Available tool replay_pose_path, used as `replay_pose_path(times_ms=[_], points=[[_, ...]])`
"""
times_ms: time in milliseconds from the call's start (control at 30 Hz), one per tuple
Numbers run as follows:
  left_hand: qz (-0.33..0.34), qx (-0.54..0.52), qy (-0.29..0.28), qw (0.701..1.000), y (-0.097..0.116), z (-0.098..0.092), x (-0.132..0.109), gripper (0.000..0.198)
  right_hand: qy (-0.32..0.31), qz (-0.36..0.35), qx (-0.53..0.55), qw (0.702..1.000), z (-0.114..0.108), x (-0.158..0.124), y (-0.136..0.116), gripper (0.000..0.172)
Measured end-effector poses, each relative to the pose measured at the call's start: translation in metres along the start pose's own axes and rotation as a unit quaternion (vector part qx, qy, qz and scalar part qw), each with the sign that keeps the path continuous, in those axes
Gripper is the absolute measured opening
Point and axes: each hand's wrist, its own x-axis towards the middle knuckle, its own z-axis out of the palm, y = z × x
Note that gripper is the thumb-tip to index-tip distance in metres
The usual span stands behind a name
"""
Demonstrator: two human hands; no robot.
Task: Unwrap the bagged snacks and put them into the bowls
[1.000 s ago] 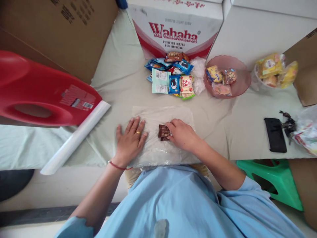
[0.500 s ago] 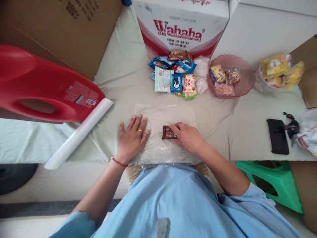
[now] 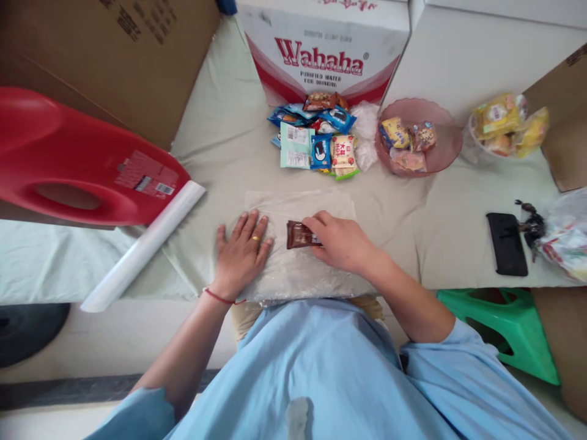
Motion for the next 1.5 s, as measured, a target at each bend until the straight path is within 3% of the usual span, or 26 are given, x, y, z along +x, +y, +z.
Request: replay_pose_path(times_ms=[133,267,400,500,600,700,800,900,1033,1167,1300,1400,1500], points=[[0.009,-0.009,-0.002,1.0,-0.002,0.001,0.001,0.061,-0.043,-0.026,-0.019,0.999,0.016,0.024,-0.019,0.048],[0.014,-0.052,0.011,0.998,-0.017,0.007,0.001,0.058,-0.024,-0.05,0.031,0.998,0.029,0.022,-0.008,0.051],[0.031,-0.122,0.117,0.985,-0.034,0.007,-0.011,0.058,0.074,-0.115,0.13,0.982,0.03,-0.018,0.022,0.045],[0.132,-0.155,0.166,0.965,-0.04,-0.004,-0.033,0.067,0.083,-0.171,0.155,0.969,0.038,-0.063,0.04,0.043],[0.242,-0.186,0.074,0.949,-0.041,-0.014,-0.054,0.077,0.078,-0.164,0.142,0.973,0.059,-0.099,0.048,0.046],[0.268,-0.195,-0.02,0.943,-0.044,-0.014,-0.066,0.064,0.114,-0.133,0.133,0.975,0.081,-0.114,0.051,0.027],[0.247,-0.194,-0.033,0.949,-0.047,-0.007,-0.066,0.04,0.139,-0.132,0.155,0.969,0.086,-0.109,0.053,0.016],[0.217,-0.217,0.002,0.952,-0.045,-0.002,-0.061,0.014,0.125,-0.146,0.195,0.962,0.07,-0.094,0.055,0.018],[0.138,-0.299,0.035,0.943,-0.04,-0.006,-0.046,0.021,0.092,-0.143,0.262,0.95,0.034,-0.07,0.058,0.018],[-0.015,-0.308,0.017,0.951,-0.036,-0.018,-0.019,0.033,0.08,-0.055,0.278,0.956,0.014,-0.033,0.067,0.027],[-0.109,-0.272,0.032,0.956,-0.026,-0.022,0.007,0.031,0.063,0.054,0.185,0.979,0.021,0.003,0.078,0.028],[-0.143,-0.255,0.042,0.955,-0.02,-0.019,0.015,0.028,0.05,0.121,0.057,0.99,0.027,0.012,0.078,0.026],[-0.167,-0.248,0.048,0.953,-0.017,-0.016,0.018,0.028,0.119,0.161,-0.01,0.98,0.023,0.003,0.07,0.029]])
